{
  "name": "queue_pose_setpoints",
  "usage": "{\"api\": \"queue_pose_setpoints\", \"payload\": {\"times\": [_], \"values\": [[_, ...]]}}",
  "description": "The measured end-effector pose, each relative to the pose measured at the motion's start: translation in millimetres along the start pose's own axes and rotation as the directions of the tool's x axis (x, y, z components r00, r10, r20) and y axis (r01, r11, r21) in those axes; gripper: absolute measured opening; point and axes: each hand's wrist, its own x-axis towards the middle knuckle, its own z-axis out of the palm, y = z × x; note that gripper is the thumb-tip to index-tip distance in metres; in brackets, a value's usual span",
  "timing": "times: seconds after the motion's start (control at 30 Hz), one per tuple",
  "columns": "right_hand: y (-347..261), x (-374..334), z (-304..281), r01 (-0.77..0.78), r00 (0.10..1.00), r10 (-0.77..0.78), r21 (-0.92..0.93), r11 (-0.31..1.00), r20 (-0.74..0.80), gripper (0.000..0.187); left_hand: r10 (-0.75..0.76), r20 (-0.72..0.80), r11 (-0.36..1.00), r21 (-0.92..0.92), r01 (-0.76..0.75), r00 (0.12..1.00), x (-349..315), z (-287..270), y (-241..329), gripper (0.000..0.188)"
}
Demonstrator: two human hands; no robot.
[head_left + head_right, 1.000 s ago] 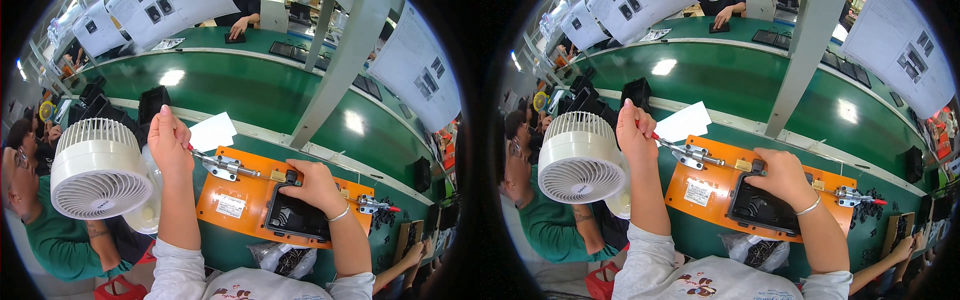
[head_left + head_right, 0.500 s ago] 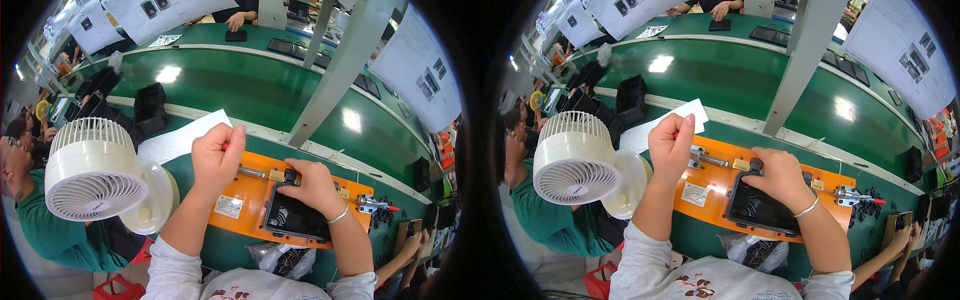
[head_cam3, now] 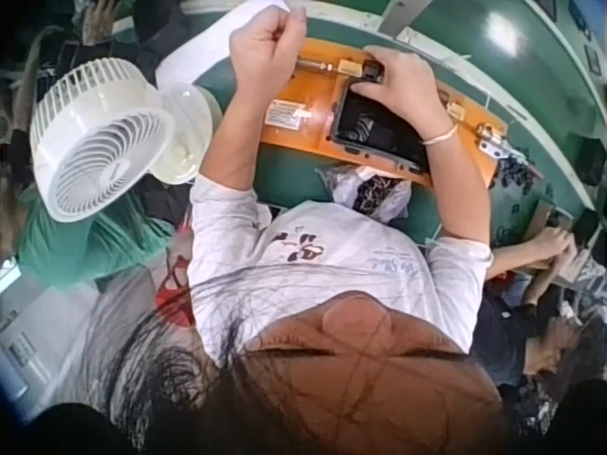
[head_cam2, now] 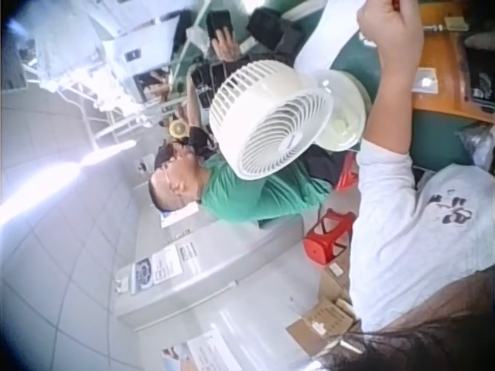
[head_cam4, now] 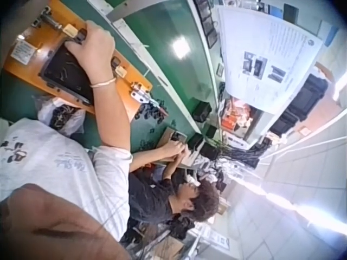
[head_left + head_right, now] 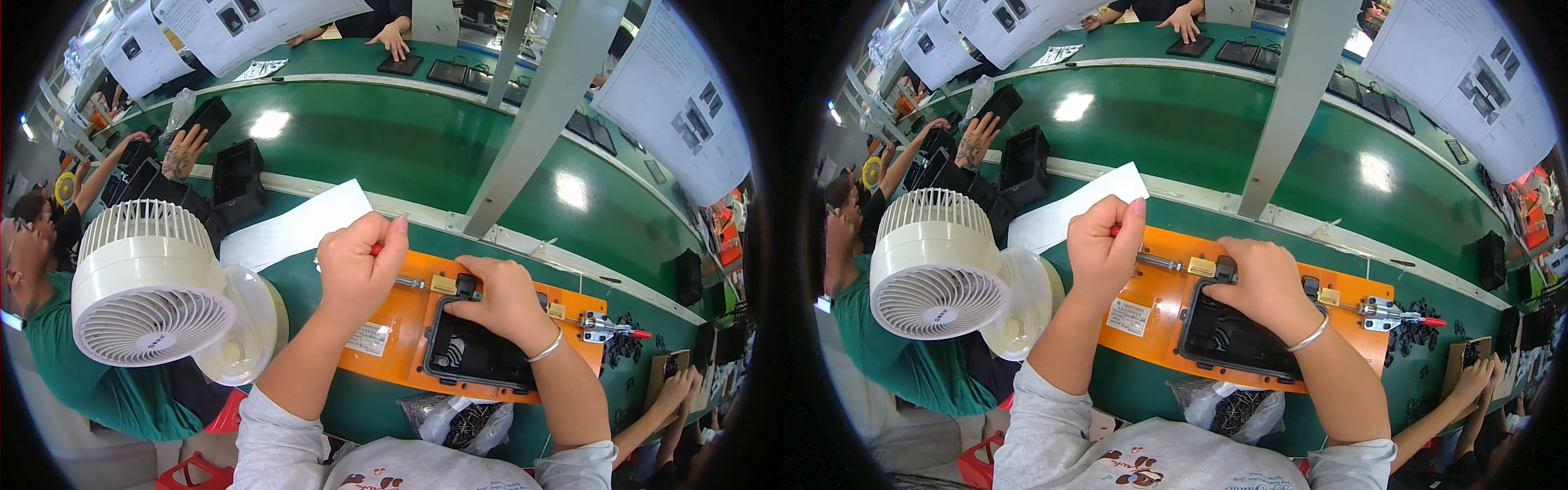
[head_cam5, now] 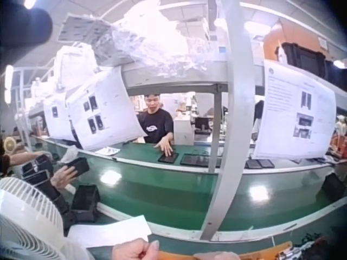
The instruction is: Assemble plastic components onto a housing using a manual toggle clamp assembly jig.
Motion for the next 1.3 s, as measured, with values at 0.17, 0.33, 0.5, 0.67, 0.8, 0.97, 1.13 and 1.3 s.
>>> {"api": "queue_pose_setpoints", "payload": {"times": [0.17, 0.33, 0.5, 0.67, 0.8, 0.97, 1.13, 1.3], "values": [[-0.6, 0.5, 0.0, -0.003, 1.0, 0.003, -0.012, 1.0, -0.008, 0.058, -0.004, 0.012, 1.0, 0.012, 0.004, 1.0, 0.1, 0.2, 1.3, 0.029], [-0.5, 0.5, 0.9, -0.019, 1.0, 0.019, -0.012, 1.0, -0.005, 0.059, -0.002, 0.015, 0.999, 0.032, 0.001, 1.0, 0.2, 0.3, 2.7, 0.028], [-1.0, 1.1, 2.3, -0.006, 1.0, 0.005, -0.02, 1.0, -0.018, 0.058, 0.013, 0.009, 0.998, 0.056, -0.014, 1.0, -0.4, 0.3, 1.0, 0.028], [-1.4, 0.3, 0.9, -0.007, 1.0, 0.006, -0.01, 1.0, -0.024, 0.058, -0.004, 0.02, 0.997, 0.073, 0.002, 1.0, -0.7, 1.6, 0.0, 0.031], [-0.8, 0.6, 0.4, -0.007, 1.0, 0.006, -0.011, 1.0, -0.026, 0.058, -0.017, 0.018, 0.996, 0.088, 0.016, 1.0, -1.2, 6.2, 0.8, 0.031], [-2.4, 1.2, -0.1, -0.014, 1.0, 0.014, -0.005, 1.0, -0.017, 0.058, 0.114, 0.057, 0.956, 0.266, -0.125, 0.992, -6.1, 11.1, -1.7, 0.03], [-2.3, -1.3, -1.9, -0.021, 1.0, 0.021, 0.015, 1.0, -0.001, 0.054, -0.064, -0.036, 0.998, -0.017, 0.064, 0.997, -0.8, -1.6, 1.8, 0.031], [1.9, -3.2, 1.7, -0.008, 1.0, 0.008, 0.025, 1.0, -0.015, 0.055, -0.212, -0.32, 0.839, -0.543, 0.005, 0.923, 21.2, -40.4, -11.7, 0.024]]}}
